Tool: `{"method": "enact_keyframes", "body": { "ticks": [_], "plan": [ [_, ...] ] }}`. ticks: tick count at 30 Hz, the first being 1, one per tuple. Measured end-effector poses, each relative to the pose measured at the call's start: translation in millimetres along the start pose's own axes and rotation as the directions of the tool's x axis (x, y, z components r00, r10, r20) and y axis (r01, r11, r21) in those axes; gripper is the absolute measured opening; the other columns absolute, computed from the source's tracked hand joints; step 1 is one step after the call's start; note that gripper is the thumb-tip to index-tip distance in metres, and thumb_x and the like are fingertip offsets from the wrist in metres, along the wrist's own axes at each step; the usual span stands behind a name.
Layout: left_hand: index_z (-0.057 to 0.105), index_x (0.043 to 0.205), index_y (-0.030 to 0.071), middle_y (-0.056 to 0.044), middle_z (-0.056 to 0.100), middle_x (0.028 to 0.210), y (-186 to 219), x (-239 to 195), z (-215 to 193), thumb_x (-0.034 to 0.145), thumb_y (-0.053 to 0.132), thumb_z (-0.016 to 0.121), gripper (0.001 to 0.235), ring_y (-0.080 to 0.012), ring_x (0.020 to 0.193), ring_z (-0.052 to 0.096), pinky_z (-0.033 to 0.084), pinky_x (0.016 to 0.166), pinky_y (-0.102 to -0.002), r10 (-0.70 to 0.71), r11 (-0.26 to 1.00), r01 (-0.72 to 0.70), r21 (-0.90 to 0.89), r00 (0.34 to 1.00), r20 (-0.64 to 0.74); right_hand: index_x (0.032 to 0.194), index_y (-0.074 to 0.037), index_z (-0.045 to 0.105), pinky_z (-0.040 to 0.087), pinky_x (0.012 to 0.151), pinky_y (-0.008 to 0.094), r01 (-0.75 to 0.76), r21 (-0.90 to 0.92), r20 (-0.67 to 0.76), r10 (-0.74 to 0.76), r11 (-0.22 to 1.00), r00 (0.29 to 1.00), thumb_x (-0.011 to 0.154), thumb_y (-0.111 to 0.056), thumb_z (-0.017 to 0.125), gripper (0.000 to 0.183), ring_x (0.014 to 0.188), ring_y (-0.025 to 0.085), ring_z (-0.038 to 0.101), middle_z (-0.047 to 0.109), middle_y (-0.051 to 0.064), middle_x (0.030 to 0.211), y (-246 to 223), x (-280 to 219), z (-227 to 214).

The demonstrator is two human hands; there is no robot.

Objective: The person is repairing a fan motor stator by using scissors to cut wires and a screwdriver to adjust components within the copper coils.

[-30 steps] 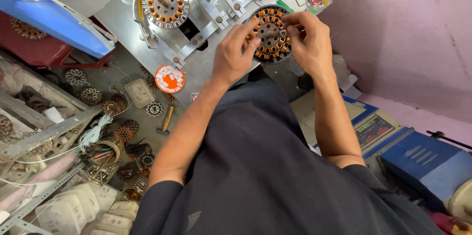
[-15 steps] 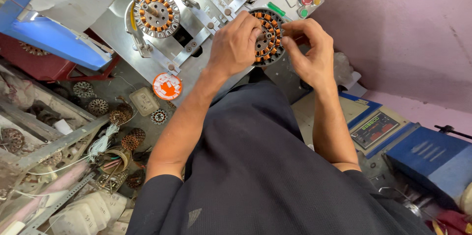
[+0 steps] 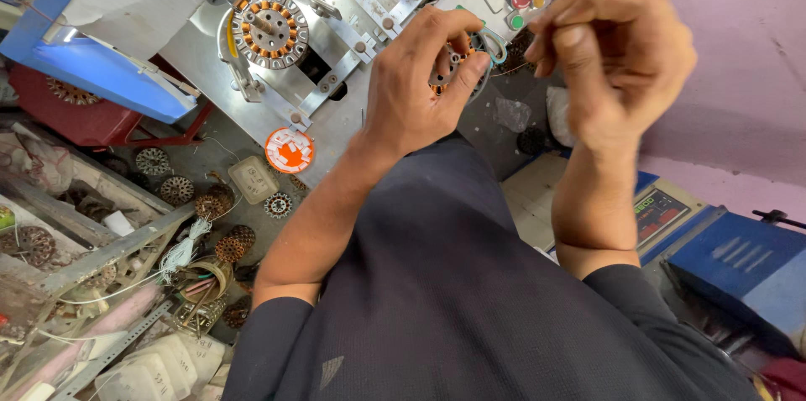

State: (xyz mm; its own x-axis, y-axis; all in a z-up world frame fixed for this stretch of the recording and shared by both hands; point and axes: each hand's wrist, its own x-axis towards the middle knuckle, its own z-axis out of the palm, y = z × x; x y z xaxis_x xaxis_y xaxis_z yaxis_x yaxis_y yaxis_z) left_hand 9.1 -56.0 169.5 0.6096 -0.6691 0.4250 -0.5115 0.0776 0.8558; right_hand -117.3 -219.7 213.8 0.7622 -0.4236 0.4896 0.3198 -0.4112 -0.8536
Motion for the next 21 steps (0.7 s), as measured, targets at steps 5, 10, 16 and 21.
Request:
{"method": "enact_keyframes", "body": {
  "ticks": [5, 10, 16, 21],
  "plan": [
    [0.057, 0.131, 0.013, -0.003, 0.069, 0.093, -33, -16, 14, 0.088, 0.028, 0.080, 0.051, -0.0179, 0.073, 0.069, 0.055, 0.064, -0.033, -0.210, 0.959, 0.191, 0.210, 0.975, 0.069, 0.122, 0.003, 0.050, 0.059, 0.065, 0.028, 0.166, -0.071, -0.071, -0.171, 0.984, 0.983, 0.124, -0.008, 0.063, 0.017, 0.071, 0.022, 0.067, 0.067, 0.022, 0.095, -25, 17, -5],
    [0.059, 0.128, 0.013, -0.008, 0.072, 0.092, -62, -28, 40, 0.085, 0.034, 0.080, 0.052, -0.0264, 0.074, 0.073, 0.057, 0.066, -0.041, -0.255, 0.928, 0.239, 0.285, 0.967, 0.019, 0.100, 0.004, 0.056, 0.056, 0.059, 0.029, 0.053, -0.050, -0.032, -0.055, 0.997, 0.998, 0.112, -0.009, 0.065, 0.020, 0.065, 0.023, 0.068, 0.066, 0.015, 0.084, -57, 19, 25],
    [0.069, 0.099, 0.006, -0.013, 0.073, 0.088, -77, -27, 63, 0.097, 0.020, 0.074, 0.015, -0.0350, 0.077, 0.071, 0.056, 0.068, -0.044, -0.264, 0.867, 0.225, 0.444, 0.964, 0.027, 0.097, 0.008, 0.069, 0.066, 0.070, 0.037, 0.218, 0.623, 0.531, -0.610, 0.752, 0.588, 0.099, -0.006, 0.063, 0.016, 0.080, 0.032, 0.076, 0.069, 0.026, 0.101, -5, 41, -14],
    [0.068, 0.102, -0.001, -0.016, 0.073, 0.094, -34, -21, 47, 0.092, 0.002, 0.073, 0.012, -0.0339, 0.083, 0.073, 0.058, 0.071, -0.039, -0.154, 0.943, 0.156, 0.295, 0.988, -0.029, 0.128, -0.004, 0.062, 0.055, 0.089, 0.037, -0.227, 0.322, 0.425, 0.074, 0.919, 0.902, 0.087, -0.045, 0.080, 0.061, 0.103, 0.023, 0.066, 0.060, 0.014, 0.131, 56, 46, -74]
  ]
}}
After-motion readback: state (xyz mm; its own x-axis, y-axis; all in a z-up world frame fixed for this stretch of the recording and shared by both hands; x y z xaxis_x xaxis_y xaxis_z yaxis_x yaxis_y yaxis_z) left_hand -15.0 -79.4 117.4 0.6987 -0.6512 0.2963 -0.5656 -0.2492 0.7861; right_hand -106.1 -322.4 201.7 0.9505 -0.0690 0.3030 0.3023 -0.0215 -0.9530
